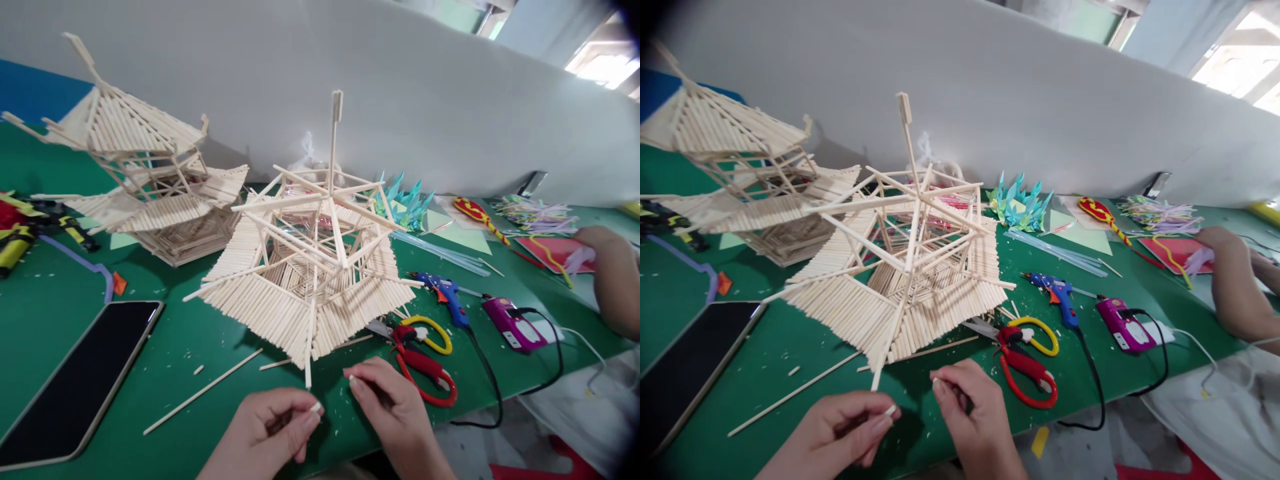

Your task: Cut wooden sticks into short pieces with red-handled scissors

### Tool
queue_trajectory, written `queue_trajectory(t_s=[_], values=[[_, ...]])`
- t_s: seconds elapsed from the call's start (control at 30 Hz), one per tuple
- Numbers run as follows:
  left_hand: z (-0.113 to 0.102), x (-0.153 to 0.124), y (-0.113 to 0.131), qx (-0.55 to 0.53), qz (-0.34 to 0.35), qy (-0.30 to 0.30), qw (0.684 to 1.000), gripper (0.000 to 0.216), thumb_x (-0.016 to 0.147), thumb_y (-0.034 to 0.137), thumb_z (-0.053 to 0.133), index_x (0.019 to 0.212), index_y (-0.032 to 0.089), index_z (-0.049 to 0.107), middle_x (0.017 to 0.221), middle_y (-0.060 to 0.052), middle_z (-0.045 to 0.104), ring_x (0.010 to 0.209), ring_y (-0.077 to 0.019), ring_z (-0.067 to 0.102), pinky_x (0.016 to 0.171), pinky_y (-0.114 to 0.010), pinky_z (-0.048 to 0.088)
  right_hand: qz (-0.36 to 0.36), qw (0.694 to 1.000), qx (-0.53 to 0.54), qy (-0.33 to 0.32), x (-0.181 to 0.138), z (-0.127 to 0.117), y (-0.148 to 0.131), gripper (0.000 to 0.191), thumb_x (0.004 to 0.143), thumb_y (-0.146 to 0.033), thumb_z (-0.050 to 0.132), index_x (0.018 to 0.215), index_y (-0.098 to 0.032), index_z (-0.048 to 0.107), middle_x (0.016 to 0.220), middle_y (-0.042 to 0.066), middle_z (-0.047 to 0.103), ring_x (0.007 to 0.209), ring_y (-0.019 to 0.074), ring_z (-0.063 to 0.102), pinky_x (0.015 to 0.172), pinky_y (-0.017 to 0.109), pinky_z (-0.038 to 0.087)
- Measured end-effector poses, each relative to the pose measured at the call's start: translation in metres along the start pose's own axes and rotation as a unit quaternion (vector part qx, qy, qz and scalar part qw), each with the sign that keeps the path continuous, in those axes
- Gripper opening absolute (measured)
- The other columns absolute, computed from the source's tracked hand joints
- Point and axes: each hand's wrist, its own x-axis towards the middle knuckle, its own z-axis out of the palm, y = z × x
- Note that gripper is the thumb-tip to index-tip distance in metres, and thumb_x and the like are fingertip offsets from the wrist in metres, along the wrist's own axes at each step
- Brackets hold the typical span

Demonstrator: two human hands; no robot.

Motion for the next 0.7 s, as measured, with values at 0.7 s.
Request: queue_trajectory(t_s=[0.7], values=[[0.003,0.022,-0.021,0.247,0.304,0.151,0.908,0.014,0.076,0.015,0.055,0.080,0.020,0.068,0.074,0.000,0.072,0.066,-0.0117,0.065,0.063,-0.016,0.047,0.086,0.980,0.174,0.043,0.002,0.023,0.008,0.024,0.067,-0.041,0.067,0.075,-0.020,0.074,0.067,0.005,0.067,0.055,0.0145,0.057,0.049,0.023,0.046]])
